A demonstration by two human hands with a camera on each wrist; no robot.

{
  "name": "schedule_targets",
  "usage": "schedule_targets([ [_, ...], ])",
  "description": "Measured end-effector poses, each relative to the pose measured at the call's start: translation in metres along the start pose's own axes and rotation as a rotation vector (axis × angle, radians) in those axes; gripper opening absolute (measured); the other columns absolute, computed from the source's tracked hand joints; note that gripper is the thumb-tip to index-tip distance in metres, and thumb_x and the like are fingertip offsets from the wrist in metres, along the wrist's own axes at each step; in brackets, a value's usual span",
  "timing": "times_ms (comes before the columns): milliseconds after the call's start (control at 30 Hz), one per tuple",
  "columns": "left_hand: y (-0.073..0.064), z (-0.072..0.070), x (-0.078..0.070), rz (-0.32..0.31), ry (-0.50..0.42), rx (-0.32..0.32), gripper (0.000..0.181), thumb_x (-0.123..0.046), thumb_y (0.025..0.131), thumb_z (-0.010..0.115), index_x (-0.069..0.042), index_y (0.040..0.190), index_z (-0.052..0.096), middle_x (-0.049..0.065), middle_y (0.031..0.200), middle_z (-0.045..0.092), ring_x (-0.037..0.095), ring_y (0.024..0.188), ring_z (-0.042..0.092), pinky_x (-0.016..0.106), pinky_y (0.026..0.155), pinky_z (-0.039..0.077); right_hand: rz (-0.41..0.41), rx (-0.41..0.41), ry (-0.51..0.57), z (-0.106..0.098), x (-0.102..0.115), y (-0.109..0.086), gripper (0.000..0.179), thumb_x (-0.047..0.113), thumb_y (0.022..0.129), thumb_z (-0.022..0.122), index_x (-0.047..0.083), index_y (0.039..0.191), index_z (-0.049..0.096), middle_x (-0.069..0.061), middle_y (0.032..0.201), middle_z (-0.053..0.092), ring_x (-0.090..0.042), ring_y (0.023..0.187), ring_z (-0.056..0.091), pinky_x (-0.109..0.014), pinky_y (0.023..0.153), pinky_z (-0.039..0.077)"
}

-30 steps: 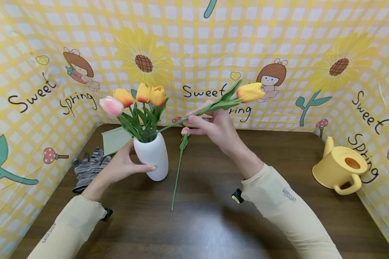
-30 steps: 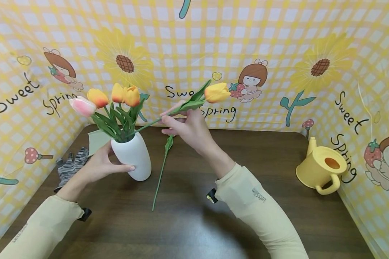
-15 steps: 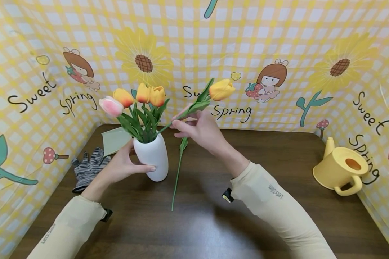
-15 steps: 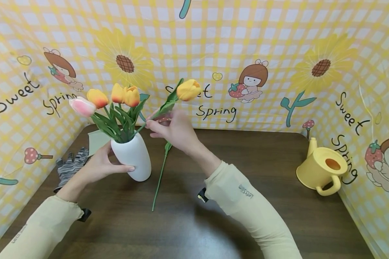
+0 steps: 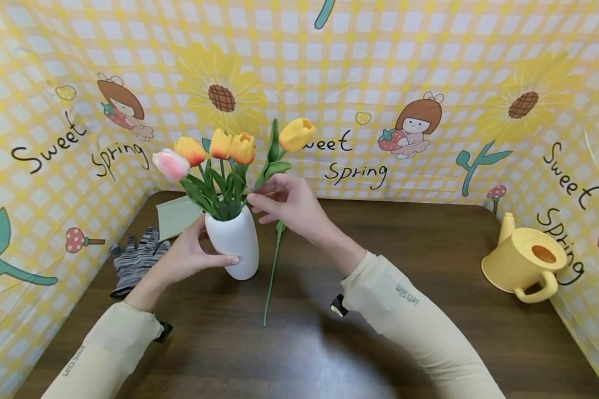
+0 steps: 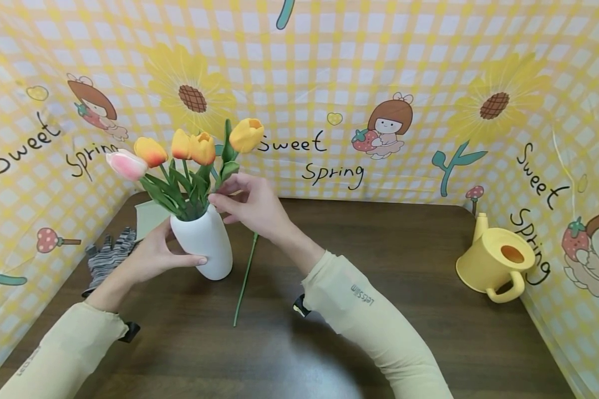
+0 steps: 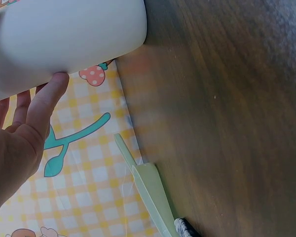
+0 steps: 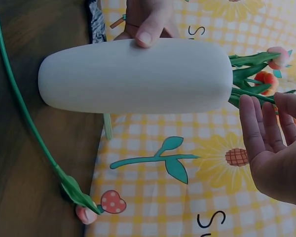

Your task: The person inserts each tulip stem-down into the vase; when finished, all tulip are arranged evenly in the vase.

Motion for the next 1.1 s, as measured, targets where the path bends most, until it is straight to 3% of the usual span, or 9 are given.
schedule_targets([
  [267,0.000,0.001,-0.001,0.009,0.003,0.012,0.095,-0.019,0.076,0.092,-0.031,0.152,0.036,0.001,0.133,0.053,0.028,0.112,0.055,0.042,0.075,0.059,-0.003,0.016,0.001,0.011,-0.010,0.004,0.013,0.009,0.095,0.073,0.000,0.102,0.070,-0.014,0.096,0.069,-0.030,0.084,0.070,-0.048,0.068,0.061],
  [433,0.000,0.000,-0.002,0.015,0.009,0.024,0.095,-0.020,0.078,0.091,-0.030,0.154,0.034,0.003,0.133,0.053,0.029,0.112,0.054,0.041,0.075,0.059,0.021,0.002,-0.049,0.014,-0.015,0.004,0.015,0.010,0.092,0.076,0.001,0.103,0.071,-0.010,0.099,0.068,-0.026,0.081,0.069,-0.044,0.065,0.062],
  [767,-0.001,0.000,-0.002,0.008,0.009,0.016,0.094,-0.019,0.077,0.092,-0.028,0.153,0.036,0.003,0.132,0.054,0.029,0.112,0.055,0.041,0.075,0.060,0.056,0.005,-0.088,0.016,-0.023,0.004,0.015,0.013,0.093,0.077,0.004,0.102,0.070,-0.009,0.095,0.070,-0.026,0.078,0.068,-0.041,0.060,0.061],
  [1100,-0.001,0.000,-0.002,0.013,0.016,0.017,0.095,-0.020,0.078,0.091,-0.029,0.154,0.035,0.004,0.132,0.054,0.029,0.112,0.055,0.040,0.075,0.060,0.085,0.015,-0.050,0.017,-0.031,0.001,0.017,0.013,0.094,0.074,0.004,0.106,0.067,-0.010,0.095,0.068,-0.034,0.081,0.068,-0.045,0.062,0.061],
])
Point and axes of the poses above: each hand's wrist, its own y-axis towards the middle knuckle, its own z-axis out of the palm, x = y × z, the point moved 2 cm from there along y, towards the middle knuckle
